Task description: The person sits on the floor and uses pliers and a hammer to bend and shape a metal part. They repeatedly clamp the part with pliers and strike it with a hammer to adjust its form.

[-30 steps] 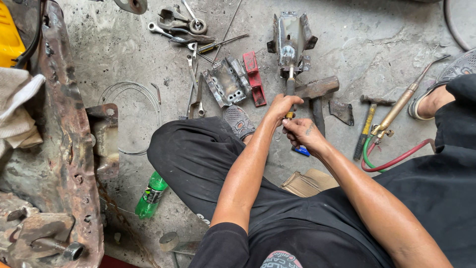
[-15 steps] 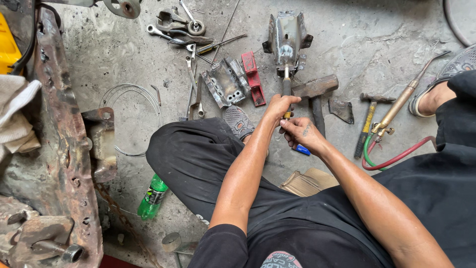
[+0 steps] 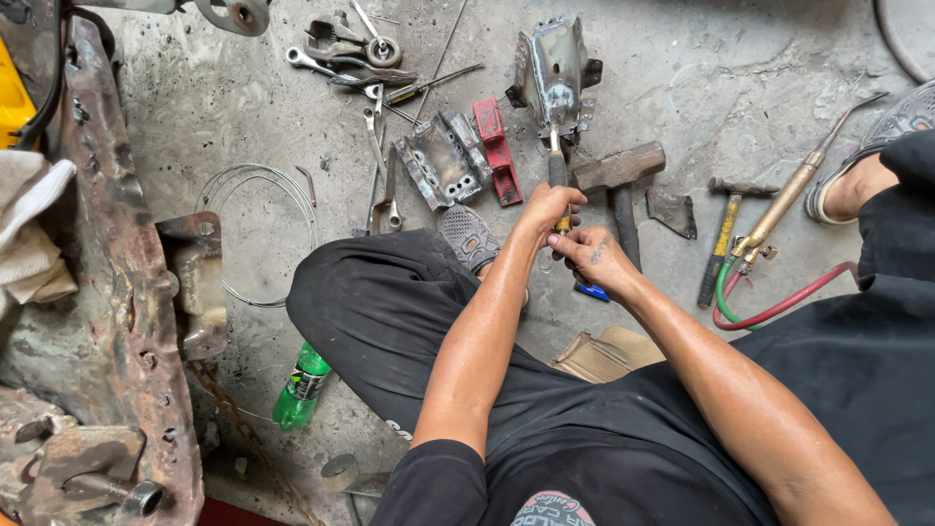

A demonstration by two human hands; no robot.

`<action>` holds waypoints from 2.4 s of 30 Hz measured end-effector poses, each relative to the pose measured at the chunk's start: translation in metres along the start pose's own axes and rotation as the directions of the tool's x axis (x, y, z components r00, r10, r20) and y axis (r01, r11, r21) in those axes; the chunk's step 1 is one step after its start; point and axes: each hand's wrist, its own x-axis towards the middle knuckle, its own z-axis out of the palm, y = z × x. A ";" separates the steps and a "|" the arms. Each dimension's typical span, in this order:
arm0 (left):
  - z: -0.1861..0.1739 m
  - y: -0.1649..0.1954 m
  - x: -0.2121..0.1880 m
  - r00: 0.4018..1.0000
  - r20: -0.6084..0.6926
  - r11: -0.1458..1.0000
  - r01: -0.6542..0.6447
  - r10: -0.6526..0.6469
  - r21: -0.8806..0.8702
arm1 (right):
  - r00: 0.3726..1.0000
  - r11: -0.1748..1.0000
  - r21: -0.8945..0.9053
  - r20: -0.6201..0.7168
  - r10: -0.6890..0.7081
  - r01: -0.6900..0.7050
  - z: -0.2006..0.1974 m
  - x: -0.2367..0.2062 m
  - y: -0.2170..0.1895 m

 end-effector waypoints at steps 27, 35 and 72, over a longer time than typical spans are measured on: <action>0.013 0.006 -0.007 0.999 -0.051 0.999 0.014 -0.012 0.032 | 0.996 0.986 0.156 0.066 0.052 -0.062 -0.006 -0.012 -0.008; 0.011 0.006 -0.006 1.000 -0.004 0.999 0.015 -0.015 -0.041 | 0.999 0.994 0.103 0.034 0.032 -0.036 -0.008 -0.004 -0.003; 0.012 -0.009 0.005 0.990 0.102 0.990 0.108 -0.098 -0.096 | 1.000 0.994 0.112 -0.027 0.004 0.000 -0.012 -0.010 0.017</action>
